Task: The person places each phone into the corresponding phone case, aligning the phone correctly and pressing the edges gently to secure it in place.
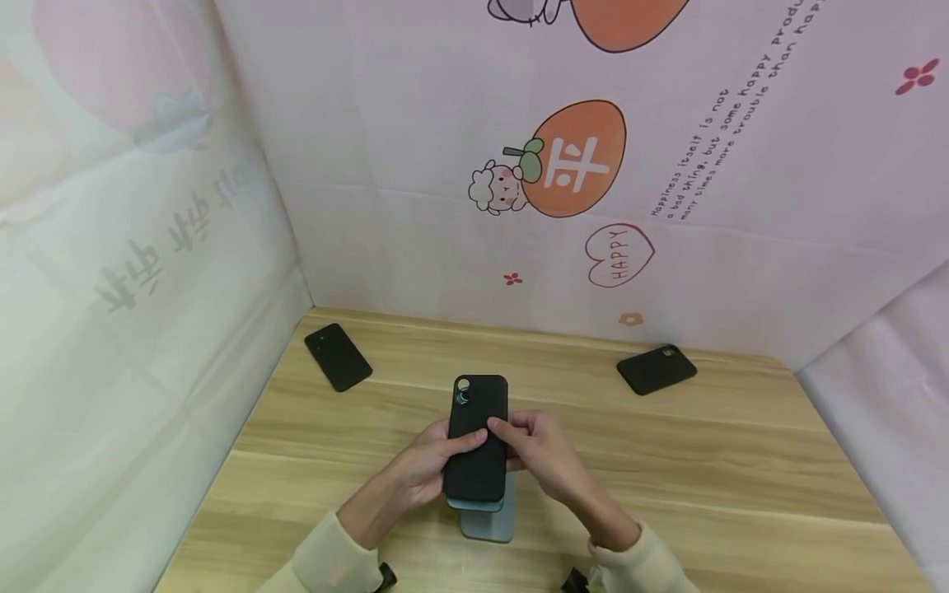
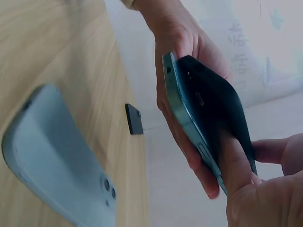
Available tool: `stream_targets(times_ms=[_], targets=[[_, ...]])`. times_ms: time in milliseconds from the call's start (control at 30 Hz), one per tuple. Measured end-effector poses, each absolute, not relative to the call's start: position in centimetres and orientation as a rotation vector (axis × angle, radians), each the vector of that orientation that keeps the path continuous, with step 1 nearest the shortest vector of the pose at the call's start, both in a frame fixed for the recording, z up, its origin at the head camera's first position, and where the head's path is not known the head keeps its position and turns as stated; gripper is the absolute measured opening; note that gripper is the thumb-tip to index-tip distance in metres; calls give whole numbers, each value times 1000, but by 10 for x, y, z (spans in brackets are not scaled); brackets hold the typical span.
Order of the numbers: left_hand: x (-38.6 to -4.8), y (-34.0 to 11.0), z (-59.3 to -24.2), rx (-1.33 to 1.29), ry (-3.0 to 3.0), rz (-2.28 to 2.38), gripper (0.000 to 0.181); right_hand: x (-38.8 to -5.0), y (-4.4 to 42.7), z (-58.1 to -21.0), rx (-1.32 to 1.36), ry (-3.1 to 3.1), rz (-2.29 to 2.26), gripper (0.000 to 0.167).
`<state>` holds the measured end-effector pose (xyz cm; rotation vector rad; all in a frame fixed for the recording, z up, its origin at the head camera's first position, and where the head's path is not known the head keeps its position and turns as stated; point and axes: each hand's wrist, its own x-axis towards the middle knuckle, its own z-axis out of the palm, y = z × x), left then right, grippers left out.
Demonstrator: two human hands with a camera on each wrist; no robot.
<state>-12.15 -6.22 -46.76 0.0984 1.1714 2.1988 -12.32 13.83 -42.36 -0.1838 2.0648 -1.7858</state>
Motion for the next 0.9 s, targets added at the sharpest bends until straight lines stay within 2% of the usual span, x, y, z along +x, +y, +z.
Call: stream_targets(times_ms=[267,533,800,900], targets=[[-121,-61,-467,101,1200,2192,50,-125,153,-413,-337,2342,-1629,28],[-120,-59,-469,166,1174,2160,52,-145,169,-400,-416,2741,-1449,18],[-116,-55,-468,260,1165,2067,53,-172,167,-391,-512,2549,-1375,35],[-116,-53,-466,294,1156,2038,53,-179,163,-389,-507,2460,-1313,37]])
